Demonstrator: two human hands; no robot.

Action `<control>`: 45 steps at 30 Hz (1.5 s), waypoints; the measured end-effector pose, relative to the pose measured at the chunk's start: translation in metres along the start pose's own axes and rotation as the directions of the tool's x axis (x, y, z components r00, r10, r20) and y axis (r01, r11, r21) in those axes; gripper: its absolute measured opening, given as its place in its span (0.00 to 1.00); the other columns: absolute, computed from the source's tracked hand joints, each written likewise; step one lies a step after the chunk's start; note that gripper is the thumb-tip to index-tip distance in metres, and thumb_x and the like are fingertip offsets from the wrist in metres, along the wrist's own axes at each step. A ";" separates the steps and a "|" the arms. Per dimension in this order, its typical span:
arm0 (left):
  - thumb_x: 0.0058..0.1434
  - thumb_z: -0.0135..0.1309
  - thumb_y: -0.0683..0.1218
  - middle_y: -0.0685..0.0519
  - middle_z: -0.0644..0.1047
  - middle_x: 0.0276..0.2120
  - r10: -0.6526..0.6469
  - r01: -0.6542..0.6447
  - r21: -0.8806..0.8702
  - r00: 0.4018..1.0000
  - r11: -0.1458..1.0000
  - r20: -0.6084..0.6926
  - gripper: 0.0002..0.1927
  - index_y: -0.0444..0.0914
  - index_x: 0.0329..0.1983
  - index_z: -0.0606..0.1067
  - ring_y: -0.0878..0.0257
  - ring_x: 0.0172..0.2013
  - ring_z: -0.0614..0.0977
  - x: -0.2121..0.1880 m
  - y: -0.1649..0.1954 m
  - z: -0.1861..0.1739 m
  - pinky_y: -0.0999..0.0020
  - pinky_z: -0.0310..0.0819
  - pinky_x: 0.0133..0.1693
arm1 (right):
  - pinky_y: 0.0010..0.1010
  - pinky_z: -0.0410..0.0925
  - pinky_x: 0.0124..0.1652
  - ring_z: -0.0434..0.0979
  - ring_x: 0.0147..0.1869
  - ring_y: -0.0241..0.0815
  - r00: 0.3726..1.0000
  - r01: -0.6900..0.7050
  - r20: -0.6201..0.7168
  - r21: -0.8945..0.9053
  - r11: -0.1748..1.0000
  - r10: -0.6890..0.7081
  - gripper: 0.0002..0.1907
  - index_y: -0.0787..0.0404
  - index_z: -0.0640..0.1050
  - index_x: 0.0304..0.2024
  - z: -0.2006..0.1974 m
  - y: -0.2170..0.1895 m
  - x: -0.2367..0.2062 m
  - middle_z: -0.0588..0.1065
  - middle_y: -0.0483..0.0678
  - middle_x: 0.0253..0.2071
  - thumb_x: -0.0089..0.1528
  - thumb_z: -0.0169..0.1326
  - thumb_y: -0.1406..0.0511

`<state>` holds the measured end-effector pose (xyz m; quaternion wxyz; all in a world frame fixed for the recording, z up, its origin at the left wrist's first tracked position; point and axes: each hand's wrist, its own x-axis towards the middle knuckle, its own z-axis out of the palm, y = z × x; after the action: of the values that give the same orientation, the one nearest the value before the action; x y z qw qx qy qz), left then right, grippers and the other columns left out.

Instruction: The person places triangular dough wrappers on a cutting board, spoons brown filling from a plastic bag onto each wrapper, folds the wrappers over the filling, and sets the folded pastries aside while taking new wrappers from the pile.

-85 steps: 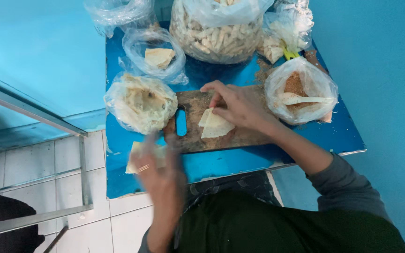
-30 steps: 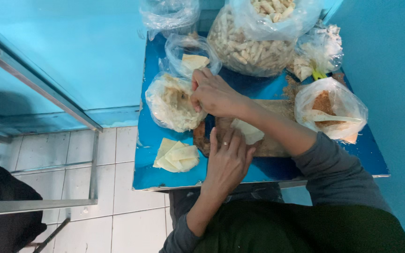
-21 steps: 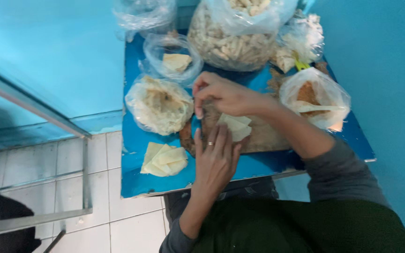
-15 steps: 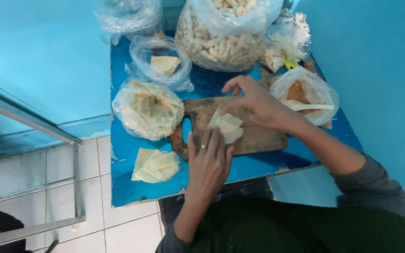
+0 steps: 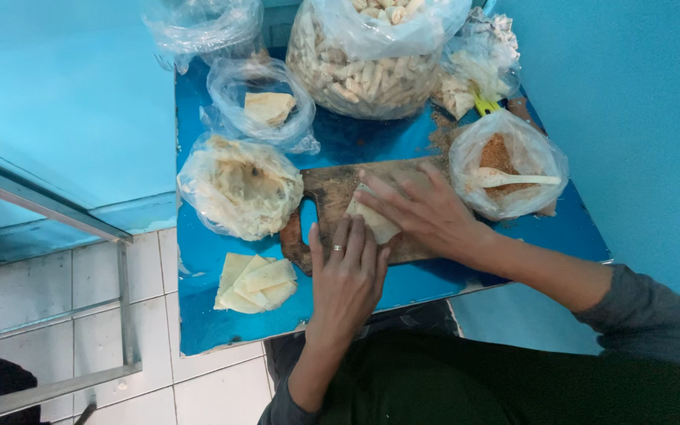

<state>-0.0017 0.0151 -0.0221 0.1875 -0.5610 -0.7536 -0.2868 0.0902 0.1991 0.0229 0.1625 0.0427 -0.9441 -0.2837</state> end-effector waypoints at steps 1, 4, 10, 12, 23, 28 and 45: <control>0.69 0.51 0.50 0.40 0.77 0.56 0.002 -0.002 0.001 1.000 1.000 0.005 0.20 0.28 0.53 0.76 0.48 0.62 0.74 0.000 0.000 0.001 0.35 0.48 0.68 | 0.48 0.62 0.60 0.64 0.62 0.45 1.000 -0.011 -0.013 0.003 1.000 0.011 0.36 0.49 0.68 0.73 0.001 -0.001 0.001 0.59 0.45 0.75 0.61 0.55 0.57; 0.69 0.51 0.50 0.41 0.76 0.57 -0.004 0.004 -0.001 1.000 1.000 0.006 0.20 0.29 0.53 0.76 0.49 0.62 0.74 0.000 -0.001 0.001 0.34 0.47 0.68 | 0.51 0.62 0.60 0.65 0.66 0.49 0.999 -0.040 -0.030 0.043 0.998 0.041 0.37 0.51 0.69 0.71 0.002 -0.002 0.005 0.58 0.47 0.74 0.59 0.55 0.56; 0.69 0.52 0.50 0.42 0.75 0.53 -0.026 0.027 -0.051 0.999 0.998 0.023 0.18 0.30 0.52 0.76 0.49 0.60 0.74 0.000 0.001 -0.005 0.35 0.49 0.67 | 0.50 0.61 0.60 0.66 0.66 0.50 0.982 -0.184 -0.024 0.067 0.981 0.186 0.33 0.50 0.72 0.68 -0.007 0.017 0.009 0.59 0.50 0.75 0.59 0.57 0.61; 0.68 0.53 0.49 0.42 0.74 0.50 -0.039 0.042 -0.080 0.999 0.996 0.032 0.18 0.30 0.52 0.76 0.49 0.59 0.74 0.001 0.000 -0.008 0.35 0.49 0.67 | 0.53 0.61 0.58 0.66 0.65 0.55 0.952 -0.281 -0.067 0.198 0.939 0.299 0.32 0.53 0.73 0.67 -0.016 0.022 0.001 0.60 0.55 0.74 0.59 0.59 0.60; 0.67 0.55 0.47 0.46 0.77 0.49 -0.028 0.025 -0.062 0.999 0.998 -0.041 0.18 0.31 0.55 0.76 0.50 0.58 0.76 0.001 -0.006 -0.018 0.31 0.47 0.66 | 0.43 0.72 0.46 0.81 0.48 0.55 0.731 -0.636 0.023 0.384 0.669 0.682 0.09 0.59 0.81 0.46 -0.048 0.077 -0.085 0.80 0.53 0.45 0.62 0.61 0.70; 0.67 0.55 0.44 0.46 0.77 0.53 -0.090 0.088 -0.071 0.995 0.994 -0.030 0.14 0.33 0.53 0.77 0.50 0.60 0.75 -0.005 -0.003 -0.030 0.33 0.47 0.67 | 0.43 0.73 0.41 0.81 0.46 0.53 0.812 -0.526 0.103 0.557 0.643 0.575 0.14 0.59 0.75 0.48 -0.040 0.083 -0.095 0.80 0.50 0.42 0.60 0.60 0.68; 0.64 0.60 0.49 0.51 0.77 0.54 -0.340 0.339 0.107 0.940 0.935 -0.011 0.10 0.40 0.44 0.81 0.52 0.61 0.75 -0.016 -0.002 -0.039 0.31 0.47 0.65 | 0.46 0.70 0.31 0.80 0.38 0.59 0.811 -0.578 0.080 0.268 0.771 0.580 0.27 0.66 0.70 0.58 -0.042 0.078 -0.086 0.76 0.57 0.33 0.55 0.54 0.73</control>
<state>-0.0006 -0.0218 -0.0026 0.1619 -0.4126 -0.8542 -0.2719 0.1864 0.2572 0.0742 0.2375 -0.2264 -0.9409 -0.0838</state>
